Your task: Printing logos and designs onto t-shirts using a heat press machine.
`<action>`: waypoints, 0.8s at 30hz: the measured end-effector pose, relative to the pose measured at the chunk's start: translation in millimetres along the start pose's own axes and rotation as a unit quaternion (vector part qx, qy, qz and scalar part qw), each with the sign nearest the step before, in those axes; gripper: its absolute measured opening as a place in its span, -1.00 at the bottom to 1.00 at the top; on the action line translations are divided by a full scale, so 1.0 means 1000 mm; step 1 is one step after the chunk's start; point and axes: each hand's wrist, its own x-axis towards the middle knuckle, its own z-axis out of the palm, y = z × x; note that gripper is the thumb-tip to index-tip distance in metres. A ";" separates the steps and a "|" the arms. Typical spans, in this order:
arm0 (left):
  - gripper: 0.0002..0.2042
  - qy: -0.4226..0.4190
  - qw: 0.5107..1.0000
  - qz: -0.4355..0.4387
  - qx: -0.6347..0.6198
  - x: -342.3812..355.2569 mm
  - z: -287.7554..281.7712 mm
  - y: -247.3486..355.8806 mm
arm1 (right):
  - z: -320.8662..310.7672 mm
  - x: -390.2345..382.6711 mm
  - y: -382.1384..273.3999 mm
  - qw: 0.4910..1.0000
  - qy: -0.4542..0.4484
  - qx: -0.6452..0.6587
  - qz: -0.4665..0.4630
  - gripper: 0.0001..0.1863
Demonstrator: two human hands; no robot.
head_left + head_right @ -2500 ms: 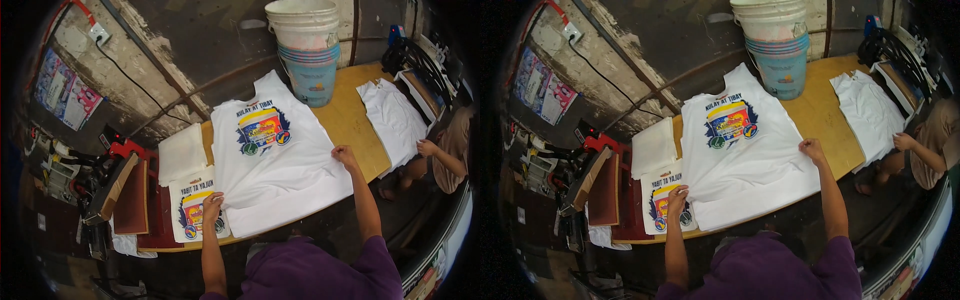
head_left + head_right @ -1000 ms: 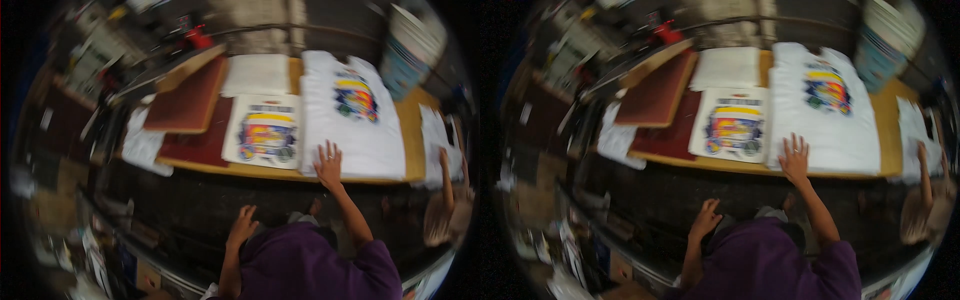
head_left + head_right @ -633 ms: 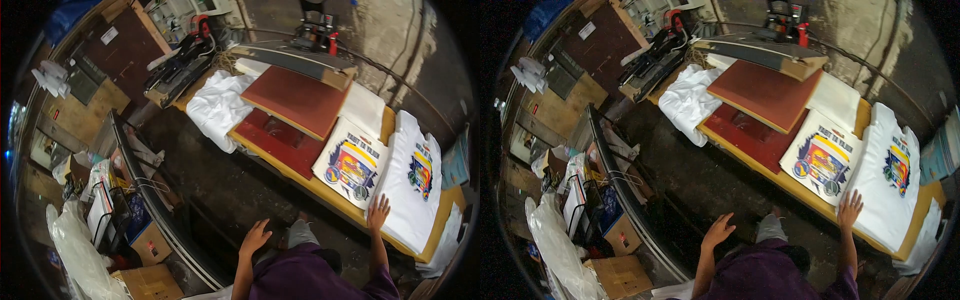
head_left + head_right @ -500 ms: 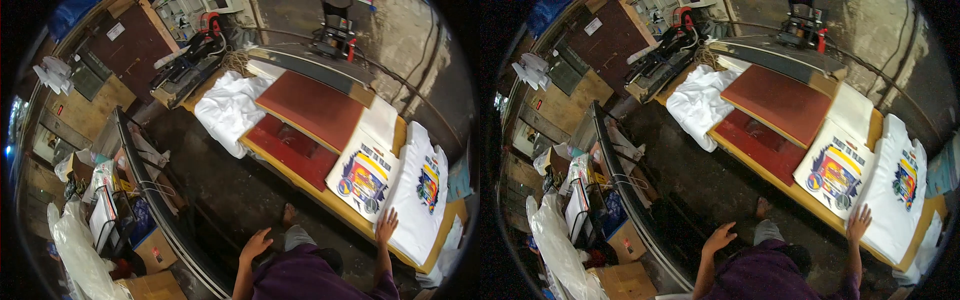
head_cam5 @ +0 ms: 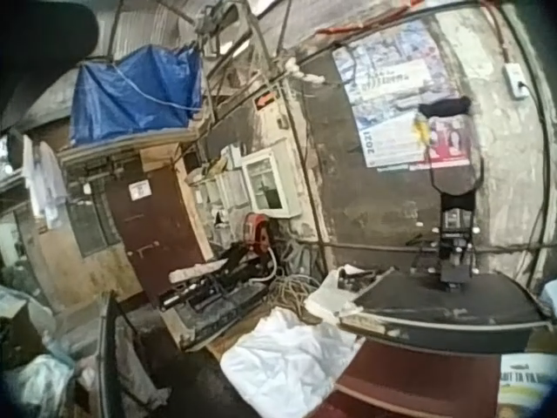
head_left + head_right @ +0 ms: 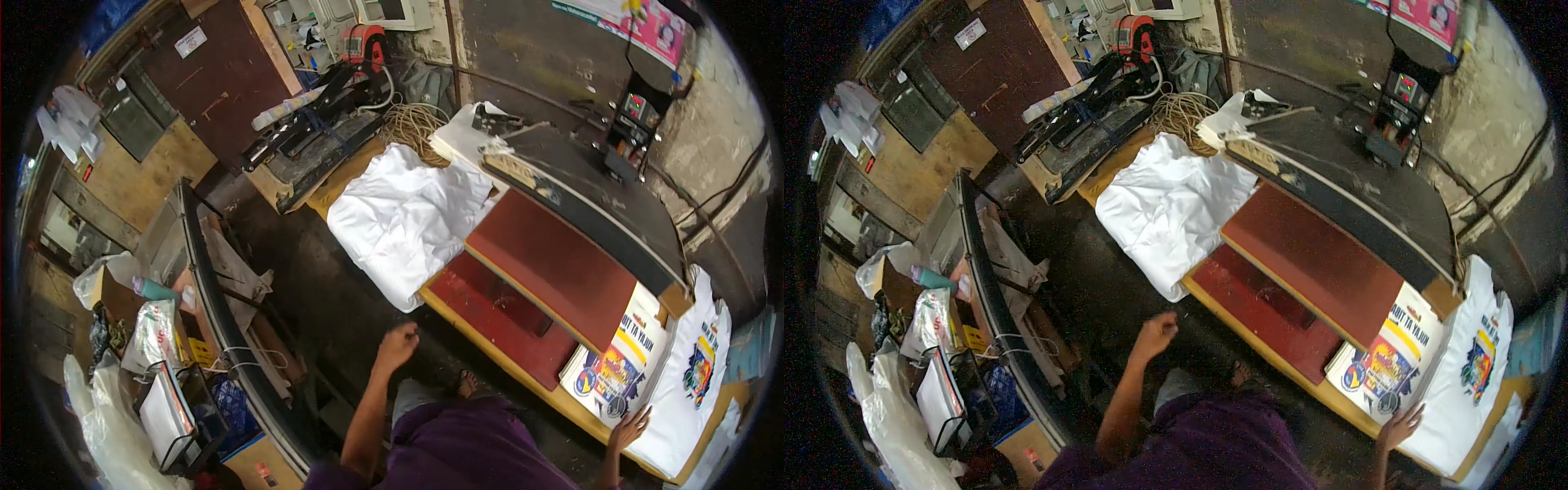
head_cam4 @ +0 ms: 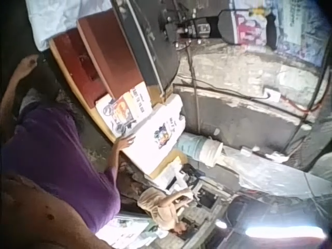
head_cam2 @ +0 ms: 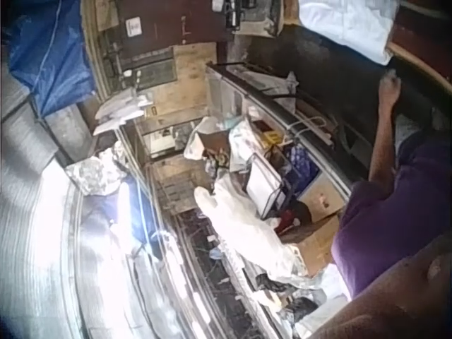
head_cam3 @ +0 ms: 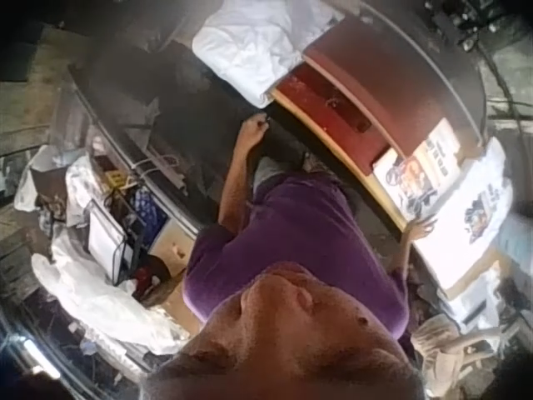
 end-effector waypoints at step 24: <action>-0.85 -0.517 0.765 0.369 -0.108 0.066 -0.084 0.138 | -0.321 -0.128 -0.503 0.847 -0.119 0.501 -0.130 -0.35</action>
